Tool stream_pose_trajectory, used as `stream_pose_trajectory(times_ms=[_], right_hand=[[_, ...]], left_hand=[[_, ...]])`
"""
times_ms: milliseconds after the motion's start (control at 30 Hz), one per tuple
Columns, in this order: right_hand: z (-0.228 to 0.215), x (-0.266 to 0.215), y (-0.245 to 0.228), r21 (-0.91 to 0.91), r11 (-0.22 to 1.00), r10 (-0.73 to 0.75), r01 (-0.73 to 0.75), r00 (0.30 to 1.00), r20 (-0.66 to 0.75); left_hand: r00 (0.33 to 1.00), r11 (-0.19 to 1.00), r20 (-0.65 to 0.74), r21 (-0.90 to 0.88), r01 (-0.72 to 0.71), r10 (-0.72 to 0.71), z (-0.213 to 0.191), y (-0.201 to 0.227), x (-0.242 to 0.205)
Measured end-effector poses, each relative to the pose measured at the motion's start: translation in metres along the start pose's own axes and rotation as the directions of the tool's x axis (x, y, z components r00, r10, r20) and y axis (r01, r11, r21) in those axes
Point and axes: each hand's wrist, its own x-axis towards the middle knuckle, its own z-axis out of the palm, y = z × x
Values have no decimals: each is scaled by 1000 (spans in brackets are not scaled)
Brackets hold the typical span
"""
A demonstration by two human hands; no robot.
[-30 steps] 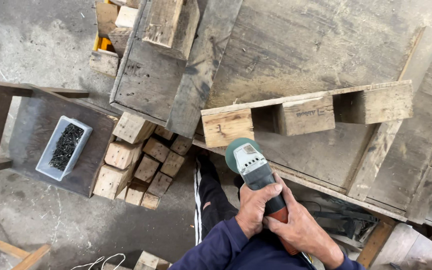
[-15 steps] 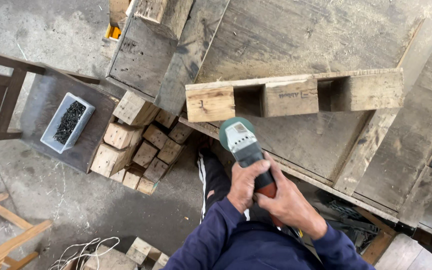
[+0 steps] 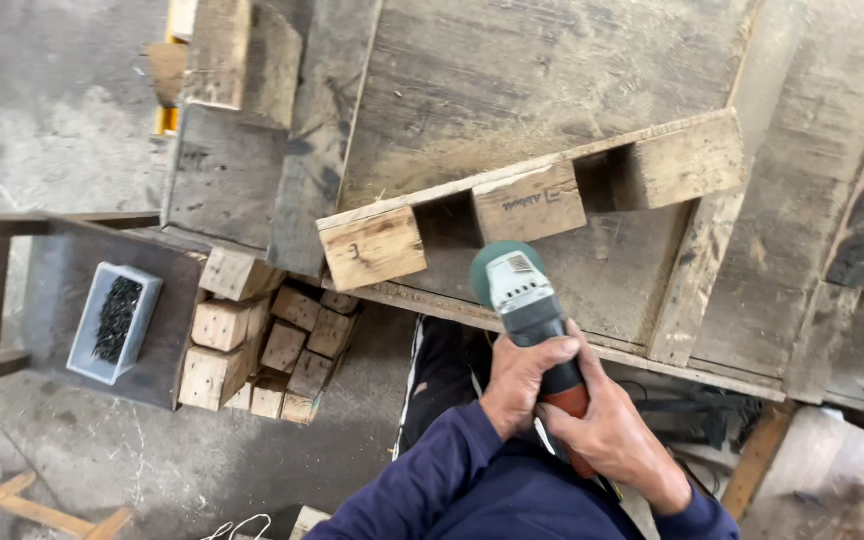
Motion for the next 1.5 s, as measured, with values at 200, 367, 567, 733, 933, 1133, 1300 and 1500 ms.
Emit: stream_pose_trajectory(times_ms=[200,367,567,733,933,1133,1300,1500], right_hand=[[1,6,-7,84,996,-9,14,998,-63],[-6,22,-31,134,988,-69,76,996,-53],[-25,41,-59,59,994,-85,87,996,-39],[-38,55,-68,36,983,-177,177,984,-9],[-51,46,-39,-61,969,-234,238,970,73],[-59,36,7,-94,954,-271,286,952,145],[-71,33,12,-123,942,-300,314,946,120],[-67,33,-6,-140,972,-174,190,977,120]], left_hand=[[986,987,46,32,159,-161,11,21,13],[972,973,31,15,232,-232,14,48,32],[985,985,23,29,172,-172,26,74,57],[995,995,7,-5,101,-101,31,81,67],[999,998,-38,-55,20,-22,37,40,50],[997,991,-48,-115,-72,67,40,-6,31],[992,986,-75,-123,-108,100,49,-23,35],[993,992,-76,-78,-101,95,48,-4,38]])
